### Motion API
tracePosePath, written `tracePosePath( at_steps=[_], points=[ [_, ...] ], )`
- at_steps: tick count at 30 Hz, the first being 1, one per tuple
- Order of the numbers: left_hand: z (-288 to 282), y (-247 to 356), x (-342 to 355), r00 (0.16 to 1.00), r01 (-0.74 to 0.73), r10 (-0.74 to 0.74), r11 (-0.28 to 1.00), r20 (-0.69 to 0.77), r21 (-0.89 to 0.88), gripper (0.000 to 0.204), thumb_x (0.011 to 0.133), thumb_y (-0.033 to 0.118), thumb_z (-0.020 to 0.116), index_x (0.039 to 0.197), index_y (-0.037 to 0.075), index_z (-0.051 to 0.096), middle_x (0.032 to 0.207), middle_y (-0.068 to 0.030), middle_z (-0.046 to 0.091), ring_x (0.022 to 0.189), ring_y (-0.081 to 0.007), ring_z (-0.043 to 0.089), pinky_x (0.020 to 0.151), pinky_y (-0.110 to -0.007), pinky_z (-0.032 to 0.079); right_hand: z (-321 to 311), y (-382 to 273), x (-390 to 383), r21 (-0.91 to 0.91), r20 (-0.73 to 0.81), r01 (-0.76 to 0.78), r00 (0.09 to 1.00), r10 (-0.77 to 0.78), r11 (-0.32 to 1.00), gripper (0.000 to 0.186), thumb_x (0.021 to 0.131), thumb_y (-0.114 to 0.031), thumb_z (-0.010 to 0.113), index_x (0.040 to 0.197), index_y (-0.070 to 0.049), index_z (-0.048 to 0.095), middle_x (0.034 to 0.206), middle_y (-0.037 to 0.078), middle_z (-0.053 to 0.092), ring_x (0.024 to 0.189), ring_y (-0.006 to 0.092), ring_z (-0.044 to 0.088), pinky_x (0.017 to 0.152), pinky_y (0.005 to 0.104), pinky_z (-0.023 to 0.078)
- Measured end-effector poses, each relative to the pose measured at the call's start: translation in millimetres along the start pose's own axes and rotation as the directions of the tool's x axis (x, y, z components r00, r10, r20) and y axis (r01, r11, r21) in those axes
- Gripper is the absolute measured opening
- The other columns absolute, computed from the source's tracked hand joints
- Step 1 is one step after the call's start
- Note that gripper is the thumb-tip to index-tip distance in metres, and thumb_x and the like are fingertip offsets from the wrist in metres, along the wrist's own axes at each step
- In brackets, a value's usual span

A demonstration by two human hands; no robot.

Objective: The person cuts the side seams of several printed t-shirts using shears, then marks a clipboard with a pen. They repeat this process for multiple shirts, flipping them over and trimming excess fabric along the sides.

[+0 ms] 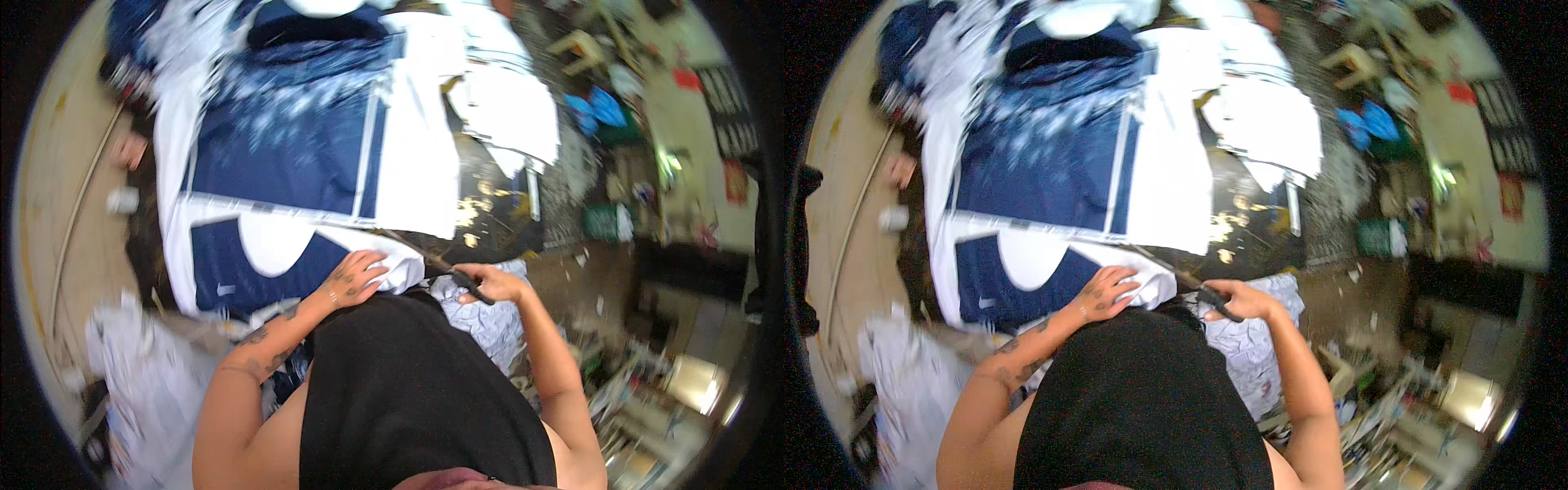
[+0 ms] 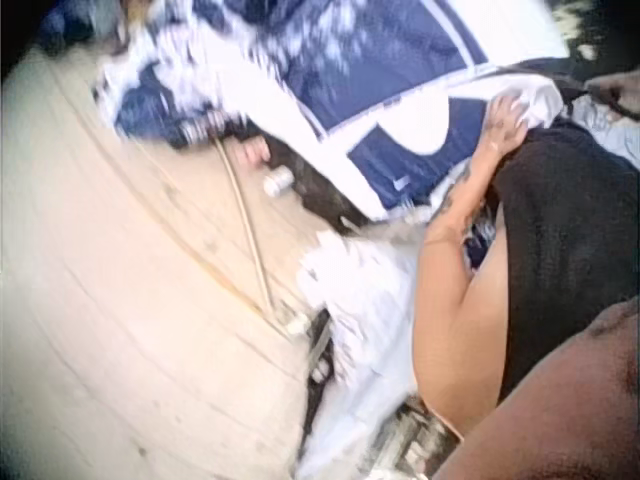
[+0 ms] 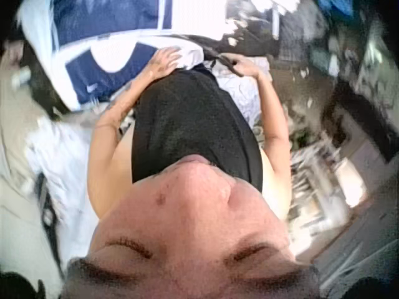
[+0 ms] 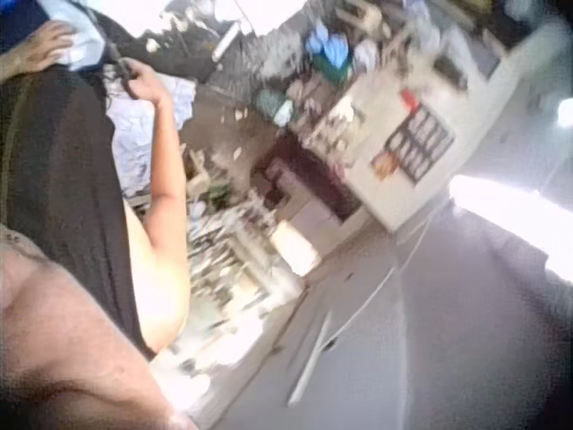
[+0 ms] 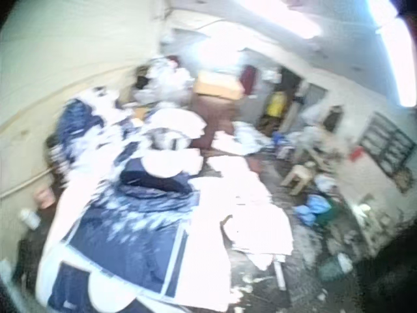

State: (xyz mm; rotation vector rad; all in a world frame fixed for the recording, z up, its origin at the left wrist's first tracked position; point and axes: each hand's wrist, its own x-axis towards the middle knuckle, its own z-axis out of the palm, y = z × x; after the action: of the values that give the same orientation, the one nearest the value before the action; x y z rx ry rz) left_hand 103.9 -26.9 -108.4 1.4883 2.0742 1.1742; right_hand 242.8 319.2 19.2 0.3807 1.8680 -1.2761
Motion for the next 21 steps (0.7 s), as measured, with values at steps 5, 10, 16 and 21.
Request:
tracePosePath(
  at_steps=[5, 10, 16, 21],
  points=[
    [-27, -21, 13, 0.948, -0.232, 0.235, 0.972, 0.216, -0.043, 0.038, 0.085, 0.011, 0.076, 0.123, 0.008, 0.071, 0.141, -0.0167, 0.061, 0.127, -0.0396, 0.058, 0.107, -0.049, 0.049, 93, 23, -42, 0.382, -0.200, 0.127, 0.978, -0.052, 0.915, 0.089, 0.085, -0.035, 0.091, 0.156, -0.004, 0.048, 0.127, 0.007, 0.065, 0.111, 0.0165, 0.060, 0.096, 0.0335, 0.050],
    [-23, -27, 39, 0.887, -0.346, 0.363, 0.932, 0.286, -0.109, 0.034, 0.082, 0.008, 0.077, 0.116, 0.007, 0.073, 0.129, -0.0166, 0.065, 0.118, -0.0392, 0.060, 0.104, -0.048, 0.048, 154, 2, -47, 0.532, -0.446, 0.329, 0.892, -0.072, 0.780, 0.076, 0.086, -0.028, 0.090, 0.148, 0.000, 0.057, 0.111, 0.005, 0.075, 0.090, 0.0096, 0.068, 0.075, 0.0261, 0.056],
    [-25, 5, 103, 0.733, 0.238, -0.040, 0.950, 0.679, -0.201, 0.037, 0.092, 0.008, 0.072, 0.129, 0.005, 0.068, 0.129, -0.0143, 0.068, 0.119, -0.0303, 0.064, 0.104, -0.041, 0.050, 192, -30, -65, 0.385, -0.799, 0.618, 0.595, -0.088, 0.686, 0.064, 0.080, -0.031, 0.095, 0.131, 0.000, 0.071, 0.076, -0.006, 0.061, 0.069, 0.0047, 0.054, 0.059, 0.0260, 0.044],
    [-41, 63, 149, 0.681, 0.370, 0.334, 0.611, 0.652, -0.700, 0.061, 0.100, 0.013, 0.062, 0.157, 0.000, 0.041, 0.143, -0.0206, 0.060, 0.128, -0.0294, 0.062, 0.112, -0.044, 0.047, 192, -58, -69, 0.314, -0.857, 0.595, 0.513, -0.048, 0.740, 0.070, 0.076, -0.032, 0.096, 0.132, 0.000, 0.070, 0.077, -0.002, 0.065, 0.068, 0.0073, 0.057, 0.060, 0.0280, 0.047]
  ],
)
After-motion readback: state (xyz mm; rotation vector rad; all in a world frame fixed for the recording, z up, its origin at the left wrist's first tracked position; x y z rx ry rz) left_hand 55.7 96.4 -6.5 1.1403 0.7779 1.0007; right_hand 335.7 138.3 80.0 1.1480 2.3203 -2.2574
